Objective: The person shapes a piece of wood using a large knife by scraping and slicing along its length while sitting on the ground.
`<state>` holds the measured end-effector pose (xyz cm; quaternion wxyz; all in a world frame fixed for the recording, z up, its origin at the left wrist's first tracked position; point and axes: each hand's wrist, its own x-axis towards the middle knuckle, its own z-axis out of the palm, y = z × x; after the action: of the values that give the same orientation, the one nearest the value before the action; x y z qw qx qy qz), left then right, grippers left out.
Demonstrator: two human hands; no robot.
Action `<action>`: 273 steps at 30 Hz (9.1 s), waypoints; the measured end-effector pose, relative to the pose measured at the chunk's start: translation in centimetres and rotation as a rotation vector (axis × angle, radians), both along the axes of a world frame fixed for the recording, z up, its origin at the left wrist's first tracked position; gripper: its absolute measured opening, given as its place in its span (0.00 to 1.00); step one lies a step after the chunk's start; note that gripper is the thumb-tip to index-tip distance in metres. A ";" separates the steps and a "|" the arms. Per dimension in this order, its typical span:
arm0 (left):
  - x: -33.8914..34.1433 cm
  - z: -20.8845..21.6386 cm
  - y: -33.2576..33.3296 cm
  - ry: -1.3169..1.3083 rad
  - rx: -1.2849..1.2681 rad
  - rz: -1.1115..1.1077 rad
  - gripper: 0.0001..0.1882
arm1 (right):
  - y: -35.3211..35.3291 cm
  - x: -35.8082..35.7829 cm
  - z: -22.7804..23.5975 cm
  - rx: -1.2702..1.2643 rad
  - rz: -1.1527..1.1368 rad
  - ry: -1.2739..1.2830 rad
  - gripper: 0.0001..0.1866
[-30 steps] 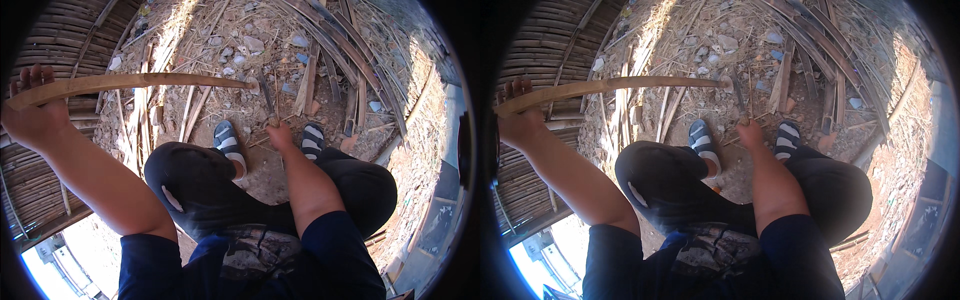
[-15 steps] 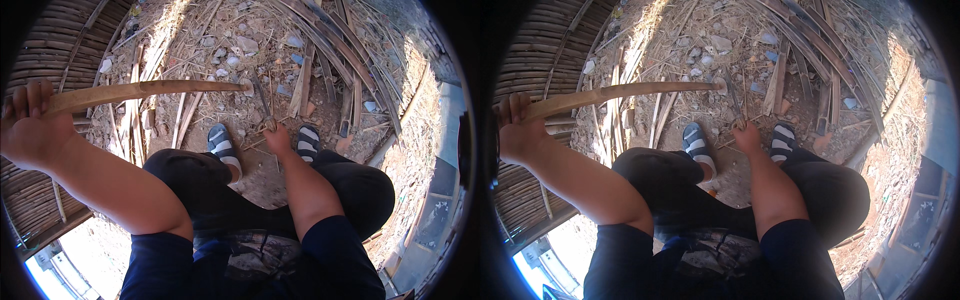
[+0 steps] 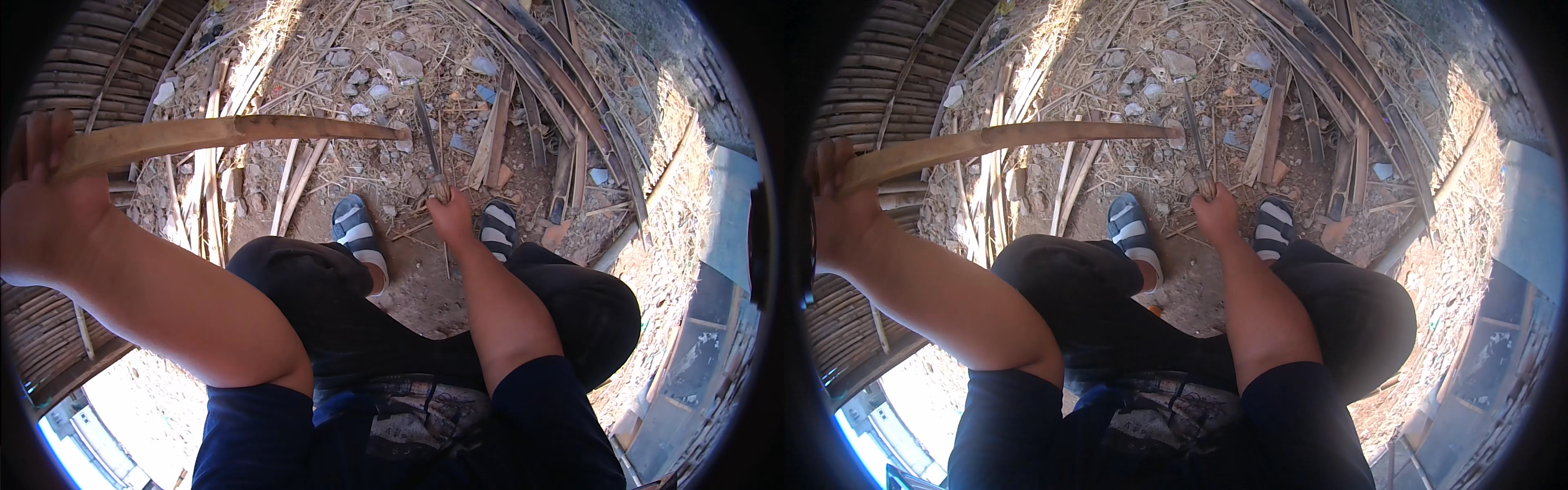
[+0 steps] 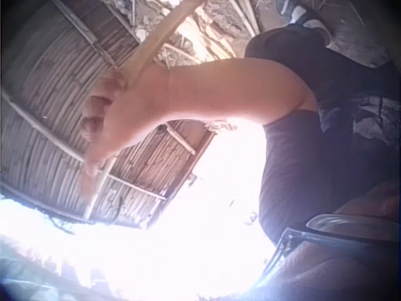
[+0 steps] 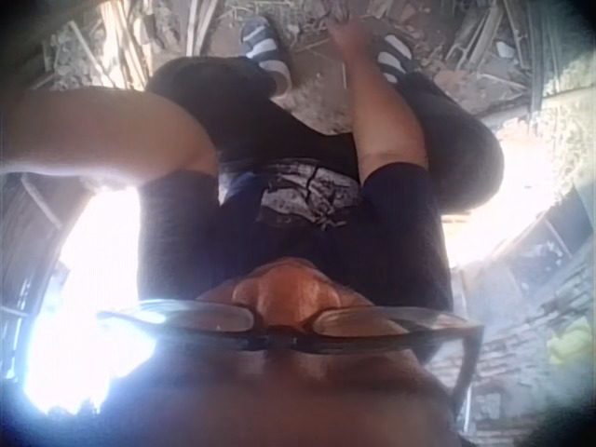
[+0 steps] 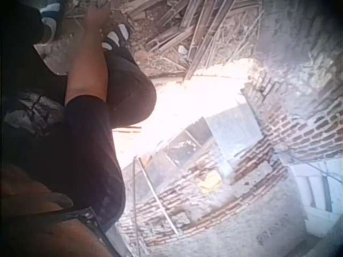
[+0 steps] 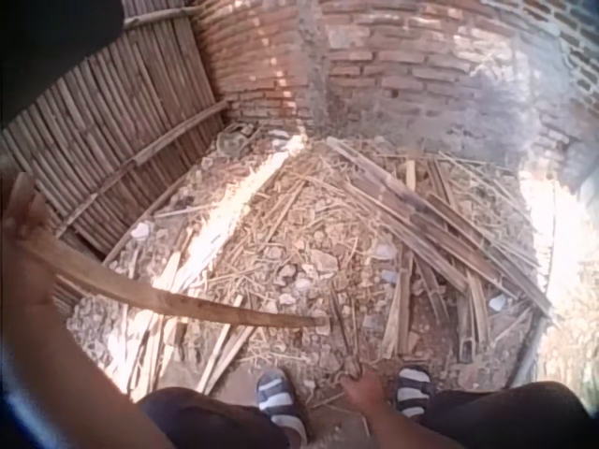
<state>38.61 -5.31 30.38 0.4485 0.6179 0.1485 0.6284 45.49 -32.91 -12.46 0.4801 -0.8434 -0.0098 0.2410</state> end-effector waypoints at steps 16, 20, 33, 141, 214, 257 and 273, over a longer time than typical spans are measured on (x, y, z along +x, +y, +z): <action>-1.0 -1.5 5.9 -0.002 -0.132 0.150 0.16 | 0.3 -3.1 -2.1 -0.341 0.201 -0.117 0.22; -2.1 -2.0 7.6 -0.087 -0.058 -0.071 0.10 | 0.3 -2.9 -3.4 -0.398 0.211 -0.078 0.22; 0.3 -1.4 2.6 -0.005 -0.091 0.201 0.08 | -0.3 -2.4 -5.0 0.189 -0.084 0.429 0.09; 0.1 -1.3 -0.1 -0.142 -0.159 0.224 0.08 | 1.9 -0.2 2.5 0.064 0.048 -0.055 0.22; -2.0 -1.1 0.1 -0.253 -0.275 0.320 0.14 | 7.7 -5.7 15.8 0.084 0.503 -0.096 0.20; -2.0 -2.4 1.7 -0.245 -0.172 -0.008 0.16 | 9.0 -6.6 15.9 0.333 0.382 -0.188 0.20; -1.8 -2.4 1.7 -0.228 -0.195 0.282 0.16 | 9.1 -6.7 17.2 0.386 0.347 -0.221 0.17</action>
<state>36.81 -3.57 27.98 0.4277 0.4697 0.2420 0.7334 38.83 -23.78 4.71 0.5797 -0.7431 -0.2520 0.2197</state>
